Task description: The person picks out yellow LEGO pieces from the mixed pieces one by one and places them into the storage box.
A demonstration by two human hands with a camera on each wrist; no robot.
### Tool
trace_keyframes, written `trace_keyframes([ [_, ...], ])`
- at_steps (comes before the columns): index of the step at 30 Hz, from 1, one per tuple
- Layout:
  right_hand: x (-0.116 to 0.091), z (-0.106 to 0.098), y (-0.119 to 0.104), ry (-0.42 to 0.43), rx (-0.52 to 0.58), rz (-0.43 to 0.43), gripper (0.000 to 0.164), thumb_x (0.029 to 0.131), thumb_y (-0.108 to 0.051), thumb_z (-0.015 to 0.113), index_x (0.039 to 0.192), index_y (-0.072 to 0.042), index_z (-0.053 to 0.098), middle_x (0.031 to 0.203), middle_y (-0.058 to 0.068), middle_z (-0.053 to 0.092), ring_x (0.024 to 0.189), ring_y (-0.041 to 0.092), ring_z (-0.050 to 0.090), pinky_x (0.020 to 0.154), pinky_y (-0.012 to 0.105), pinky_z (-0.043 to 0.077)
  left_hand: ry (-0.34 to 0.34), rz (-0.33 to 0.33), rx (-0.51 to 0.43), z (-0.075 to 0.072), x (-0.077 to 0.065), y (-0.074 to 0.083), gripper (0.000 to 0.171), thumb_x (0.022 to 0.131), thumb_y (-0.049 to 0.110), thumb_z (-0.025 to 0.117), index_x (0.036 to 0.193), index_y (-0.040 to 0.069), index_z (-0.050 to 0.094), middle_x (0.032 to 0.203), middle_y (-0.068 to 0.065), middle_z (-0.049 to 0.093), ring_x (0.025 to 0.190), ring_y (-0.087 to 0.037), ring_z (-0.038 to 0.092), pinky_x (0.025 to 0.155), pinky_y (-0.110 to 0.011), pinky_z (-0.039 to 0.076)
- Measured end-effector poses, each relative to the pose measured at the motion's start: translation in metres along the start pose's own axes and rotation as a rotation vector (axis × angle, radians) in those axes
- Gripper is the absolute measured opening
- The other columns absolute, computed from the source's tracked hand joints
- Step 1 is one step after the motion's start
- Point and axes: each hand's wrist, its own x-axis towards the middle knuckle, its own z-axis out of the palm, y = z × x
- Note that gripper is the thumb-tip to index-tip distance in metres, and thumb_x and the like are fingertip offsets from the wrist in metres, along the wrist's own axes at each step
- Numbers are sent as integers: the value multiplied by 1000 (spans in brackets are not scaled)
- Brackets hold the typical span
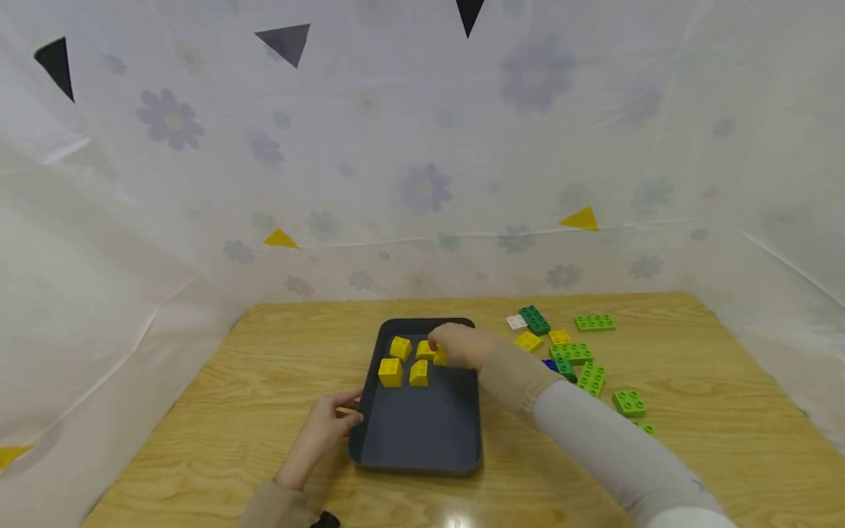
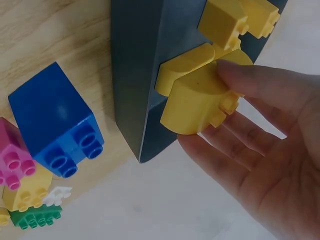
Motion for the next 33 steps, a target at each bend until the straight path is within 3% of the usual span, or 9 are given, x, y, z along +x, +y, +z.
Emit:
trace_keyframes([
  [7,5,7,-8,-56,27,46,37,80,15,57,109,-7,63,124,14,56,112,30,52,91,43,48,-4,-2,-2,0,-1,0,44,83,-7,58,126,-8,53,101,-25,62,74,-18,62,59,-29,54],
  [14,13,13,-9,-110,11,81,39,80,16,55,109,-10,63,118,11,59,94,21,52,80,37,48,4,-12,6,0,0,0,44,82,-7,58,126,-8,53,100,-24,62,73,-17,61,58,-29,53],
  [33,20,26,-12,-183,-13,135,35,81,10,61,106,-14,61,115,8,59,98,21,54,88,39,49,0,-7,12,-1,0,1,44,82,-7,58,126,-7,53,101,-25,62,73,-17,61,58,-29,53],
])
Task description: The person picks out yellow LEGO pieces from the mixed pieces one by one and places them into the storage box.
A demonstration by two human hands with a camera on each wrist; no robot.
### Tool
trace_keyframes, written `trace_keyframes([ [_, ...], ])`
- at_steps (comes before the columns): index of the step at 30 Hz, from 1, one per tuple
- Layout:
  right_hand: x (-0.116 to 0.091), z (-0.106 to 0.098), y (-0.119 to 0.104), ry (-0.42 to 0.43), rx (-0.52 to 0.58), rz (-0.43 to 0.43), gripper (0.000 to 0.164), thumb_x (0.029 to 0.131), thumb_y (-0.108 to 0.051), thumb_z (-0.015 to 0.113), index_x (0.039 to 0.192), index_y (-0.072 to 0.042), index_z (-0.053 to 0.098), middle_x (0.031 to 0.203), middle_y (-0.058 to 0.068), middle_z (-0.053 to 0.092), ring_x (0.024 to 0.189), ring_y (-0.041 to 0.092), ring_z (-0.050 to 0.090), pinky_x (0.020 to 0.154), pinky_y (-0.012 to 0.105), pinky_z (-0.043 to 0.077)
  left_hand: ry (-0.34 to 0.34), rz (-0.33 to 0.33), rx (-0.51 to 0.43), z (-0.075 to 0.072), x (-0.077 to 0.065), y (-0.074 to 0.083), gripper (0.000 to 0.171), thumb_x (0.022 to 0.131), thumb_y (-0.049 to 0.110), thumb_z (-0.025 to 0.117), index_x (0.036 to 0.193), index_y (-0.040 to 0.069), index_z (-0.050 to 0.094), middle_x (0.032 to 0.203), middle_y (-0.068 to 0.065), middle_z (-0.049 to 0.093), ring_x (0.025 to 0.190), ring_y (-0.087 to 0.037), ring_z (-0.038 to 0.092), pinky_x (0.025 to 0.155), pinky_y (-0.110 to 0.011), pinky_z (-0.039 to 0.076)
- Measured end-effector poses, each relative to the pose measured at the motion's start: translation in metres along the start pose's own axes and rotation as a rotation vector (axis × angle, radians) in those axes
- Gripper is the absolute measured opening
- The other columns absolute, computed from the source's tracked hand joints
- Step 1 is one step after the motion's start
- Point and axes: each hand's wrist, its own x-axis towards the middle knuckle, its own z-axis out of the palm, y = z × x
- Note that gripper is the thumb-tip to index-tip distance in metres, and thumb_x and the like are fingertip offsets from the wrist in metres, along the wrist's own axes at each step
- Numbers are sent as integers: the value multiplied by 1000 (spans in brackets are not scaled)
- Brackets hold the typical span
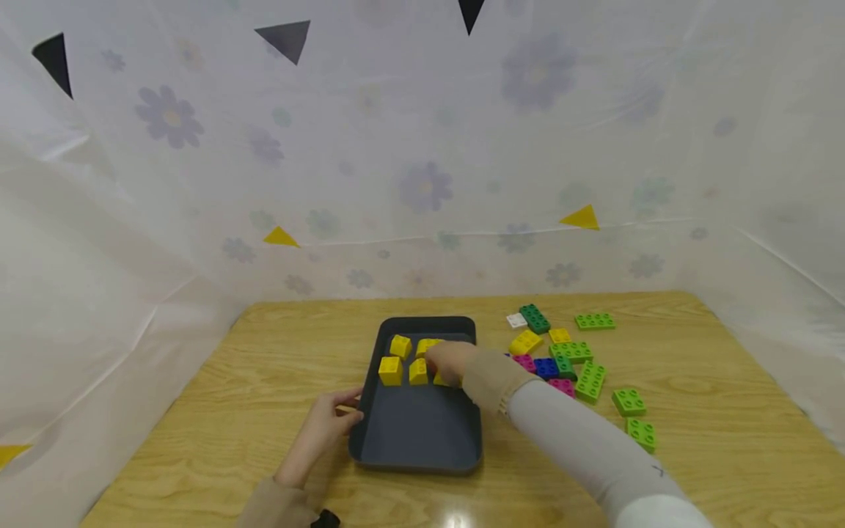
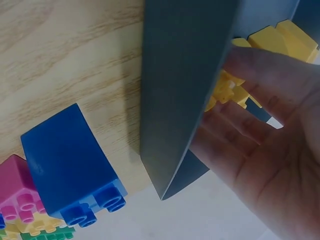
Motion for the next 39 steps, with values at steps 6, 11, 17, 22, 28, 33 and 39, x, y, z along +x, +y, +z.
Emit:
trace_keyframes([
  [6,3,2,1,9,-9,-13,37,78,9,66,106,-14,60,115,8,60,100,22,55,91,41,49,1,5,-5,0,0,0,44,82,-7,58,126,-8,53,100,-25,62,73,-18,61,58,-29,54],
  [11,2,3,1,14,-10,-5,38,76,8,68,105,-15,61,113,7,60,99,22,54,92,42,49,0,-1,-1,0,0,-1,44,82,-6,58,126,-7,53,101,-25,62,75,-18,62,58,-29,54],
  [17,-1,-2,2,20,4,-15,41,76,6,68,111,-15,61,118,6,59,109,24,54,92,40,48,-4,-17,-3,1,1,-2,45,82,-6,58,127,-6,53,103,-25,62,76,-19,62,60,-29,55],
  [22,-7,-16,12,88,38,-84,43,79,-1,68,120,-11,56,120,12,57,100,27,56,81,39,50,-1,-13,-1,2,1,-2,44,82,-7,58,126,-6,54,102,-25,62,76,-18,63,59,-28,55],
  [28,-15,-35,36,232,105,-226,49,89,-12,60,135,-7,44,139,22,41,122,39,46,94,46,45,-3,-26,-4,2,1,-2,44,82,-6,58,126,-6,53,103,-25,62,76,-18,62,60,-29,55],
  [33,-24,-44,55,334,129,-217,56,92,-24,56,143,-15,35,147,21,29,123,41,44,92,51,45,0,-21,3,2,2,-2,44,82,-7,58,126,-8,53,102,-25,62,77,-19,63,60,-29,55],
  [39,-31,-46,80,457,113,-201,58,90,-22,60,142,-13,37,143,20,36,128,41,39,95,53,42,2,-29,2,2,1,-1,44,82,-6,58,126,-7,53,103,-25,62,77,-19,62,60,-29,55],
])
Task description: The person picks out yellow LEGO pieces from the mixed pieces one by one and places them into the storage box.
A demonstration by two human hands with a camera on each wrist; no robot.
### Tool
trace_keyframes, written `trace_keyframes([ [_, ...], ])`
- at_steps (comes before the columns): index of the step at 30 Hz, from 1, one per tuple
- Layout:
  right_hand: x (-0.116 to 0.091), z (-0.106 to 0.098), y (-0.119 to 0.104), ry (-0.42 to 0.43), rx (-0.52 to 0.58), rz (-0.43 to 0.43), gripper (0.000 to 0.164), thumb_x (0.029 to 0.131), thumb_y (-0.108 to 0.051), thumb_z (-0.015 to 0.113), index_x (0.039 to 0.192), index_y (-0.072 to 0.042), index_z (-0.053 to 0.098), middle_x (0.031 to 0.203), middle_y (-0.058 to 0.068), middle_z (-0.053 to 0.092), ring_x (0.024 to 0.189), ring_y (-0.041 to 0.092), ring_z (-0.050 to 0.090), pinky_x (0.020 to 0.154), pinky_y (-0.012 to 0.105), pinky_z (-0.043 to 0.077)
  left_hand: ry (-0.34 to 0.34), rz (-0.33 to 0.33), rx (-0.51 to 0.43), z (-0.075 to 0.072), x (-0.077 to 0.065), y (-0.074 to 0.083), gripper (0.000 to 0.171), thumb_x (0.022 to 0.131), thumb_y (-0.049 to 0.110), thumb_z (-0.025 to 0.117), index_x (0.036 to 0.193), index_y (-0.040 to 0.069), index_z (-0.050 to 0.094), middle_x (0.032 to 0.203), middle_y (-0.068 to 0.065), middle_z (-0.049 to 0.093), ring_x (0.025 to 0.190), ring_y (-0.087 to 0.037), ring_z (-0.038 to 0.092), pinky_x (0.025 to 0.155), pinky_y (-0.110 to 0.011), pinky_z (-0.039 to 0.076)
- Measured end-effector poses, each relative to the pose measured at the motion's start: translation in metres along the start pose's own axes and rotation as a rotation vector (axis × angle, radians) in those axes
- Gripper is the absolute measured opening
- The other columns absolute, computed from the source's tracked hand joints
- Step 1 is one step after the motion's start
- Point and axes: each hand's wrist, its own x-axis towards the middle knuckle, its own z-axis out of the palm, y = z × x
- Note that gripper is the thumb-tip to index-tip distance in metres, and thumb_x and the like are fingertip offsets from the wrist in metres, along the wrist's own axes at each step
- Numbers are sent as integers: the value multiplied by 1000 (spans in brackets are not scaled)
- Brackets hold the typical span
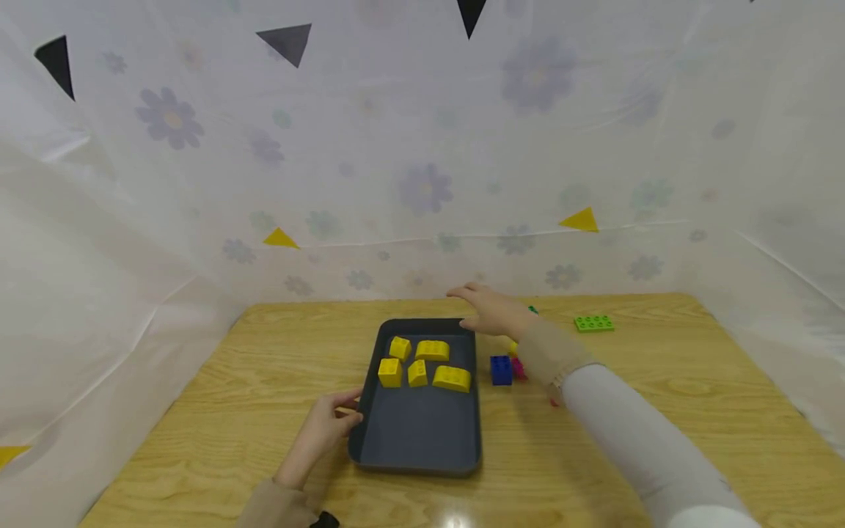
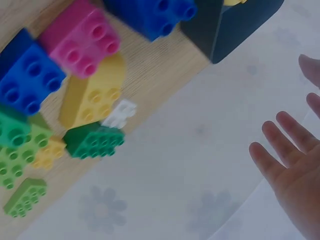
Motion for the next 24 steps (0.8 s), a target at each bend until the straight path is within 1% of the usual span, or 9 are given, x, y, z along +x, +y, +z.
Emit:
trace_keyframes([
  [2,-3,-1,9,30,-9,-3,58,89,-18,62,141,-10,38,142,22,37,129,43,36,98,55,40,1,-1,1,0,0,0,44,82,-6,59,126,-6,54,103,-24,62,77,-19,62,60,-29,55],
  [5,-8,0,22,58,-11,-2,57,87,-13,63,139,-6,40,139,25,38,126,44,38,98,56,39,3,3,3,0,0,0,44,82,-6,59,126,-6,54,102,-24,62,76,-18,62,60,-29,55],
  [8,-14,-1,32,53,-7,18,55,86,-9,63,137,-4,42,138,26,39,124,44,39,98,55,39,6,7,0,0,0,-1,44,82,-6,59,126,-6,54,102,-24,62,75,-18,62,59,-29,54],
  [12,-21,-1,42,21,-12,43,52,84,1,62,133,-2,45,135,27,40,122,44,39,95,55,42,5,8,1,0,1,-1,44,82,-6,59,126,-5,54,102,-24,62,75,-18,62,59,-29,54],
  [17,-28,3,53,-42,-22,54,50,81,9,61,128,-1,50,132,28,43,121,46,40,93,54,43,2,12,7,-1,1,-2,44,82,-6,59,126,-5,54,102,-24,62,74,-17,62,59,-28,54],
  [22,-32,8,60,-163,-7,79,56,76,19,54,128,-1,51,134,27,43,121,46,41,88,49,48,3,14,6,0,1,-2,45,82,-7,59,126,-5,54,101,-24,62,75,-17,62,59,-28,54],
  [24,-33,11,63,-209,19,94,60,72,23,51,128,0,50,133,28,43,118,44,44,75,41,51,5,15,4,0,1,-2,44,81,-7,59,126,-5,54,101,-24,62,74,-17,62,59,-28,54],
])
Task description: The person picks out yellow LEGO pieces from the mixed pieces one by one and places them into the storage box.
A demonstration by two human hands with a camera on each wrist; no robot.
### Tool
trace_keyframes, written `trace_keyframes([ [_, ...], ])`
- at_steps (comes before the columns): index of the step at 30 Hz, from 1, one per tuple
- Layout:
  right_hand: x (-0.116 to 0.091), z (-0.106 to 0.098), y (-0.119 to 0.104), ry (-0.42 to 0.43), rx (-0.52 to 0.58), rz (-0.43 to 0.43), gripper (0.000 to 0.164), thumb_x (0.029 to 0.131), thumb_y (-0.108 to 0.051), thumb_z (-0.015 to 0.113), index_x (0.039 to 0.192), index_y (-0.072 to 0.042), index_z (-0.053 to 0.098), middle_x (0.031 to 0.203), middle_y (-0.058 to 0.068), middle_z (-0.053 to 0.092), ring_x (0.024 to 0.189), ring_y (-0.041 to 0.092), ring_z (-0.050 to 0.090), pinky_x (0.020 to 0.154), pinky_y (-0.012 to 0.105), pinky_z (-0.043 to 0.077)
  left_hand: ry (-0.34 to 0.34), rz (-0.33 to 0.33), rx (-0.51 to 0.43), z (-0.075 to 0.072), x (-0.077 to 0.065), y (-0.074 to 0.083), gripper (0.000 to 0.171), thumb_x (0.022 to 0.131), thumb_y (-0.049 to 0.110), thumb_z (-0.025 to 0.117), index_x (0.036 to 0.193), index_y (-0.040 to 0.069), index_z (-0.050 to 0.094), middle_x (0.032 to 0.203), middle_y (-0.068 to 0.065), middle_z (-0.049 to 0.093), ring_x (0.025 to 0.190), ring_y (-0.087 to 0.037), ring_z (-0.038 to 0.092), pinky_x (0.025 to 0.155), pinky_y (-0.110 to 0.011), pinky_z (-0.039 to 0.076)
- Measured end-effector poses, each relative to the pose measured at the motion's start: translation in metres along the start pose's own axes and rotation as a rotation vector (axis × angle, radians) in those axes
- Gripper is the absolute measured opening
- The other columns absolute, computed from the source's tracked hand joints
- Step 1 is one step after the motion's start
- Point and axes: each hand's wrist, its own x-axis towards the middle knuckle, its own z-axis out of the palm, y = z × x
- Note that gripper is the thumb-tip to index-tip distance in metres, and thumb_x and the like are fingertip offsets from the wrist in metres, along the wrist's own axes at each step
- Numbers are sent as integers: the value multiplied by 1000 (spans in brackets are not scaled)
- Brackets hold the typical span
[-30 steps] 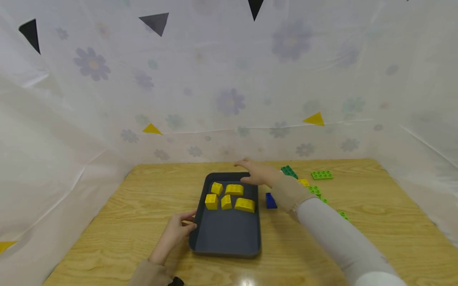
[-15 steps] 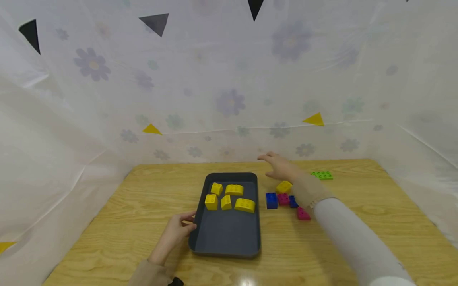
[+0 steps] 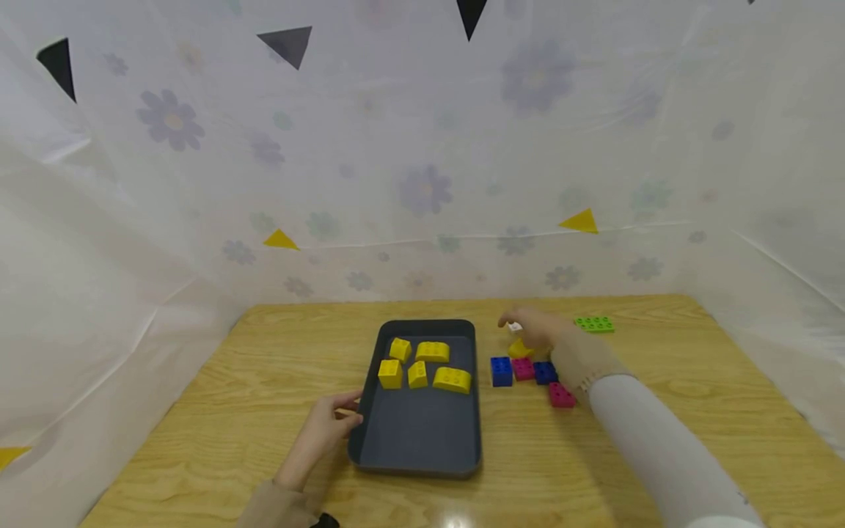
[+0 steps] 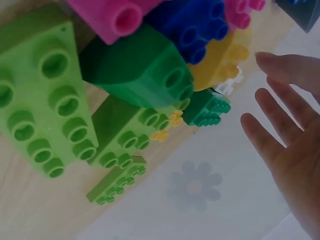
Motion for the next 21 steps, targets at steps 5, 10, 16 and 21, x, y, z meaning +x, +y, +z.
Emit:
trace_keyframes([
  [5,0,9,6,-60,50,40,64,68,25,47,127,-1,50,133,29,41,101,33,47,48,25,29,4,3,-2,0,0,-1,44,81,-6,59,126,-6,54,101,-24,63,75,-17,62,58,-27,54],
  [10,-2,16,8,-22,12,42,54,71,21,54,119,-3,57,125,26,50,101,36,52,52,24,36,1,12,-7,1,0,-2,44,82,-7,59,125,-7,54,101,-24,62,76,-19,63,58,-28,55],
  [16,-1,22,11,34,-46,-8,43,72,19,59,108,-4,63,113,19,58,103,37,55,79,42,52,3,17,-5,0,-1,-1,44,82,-6,59,125,-7,54,100,-24,62,75,-19,63,58,-28,54],
  [21,1,24,12,57,-70,-29,42,71,21,58,103,-4,66,107,16,61,101,35,57,85,47,51,3,14,-4,0,0,-2,44,82,-6,59,125,-6,54,100,-24,62,75,-19,63,58,-28,54],
])
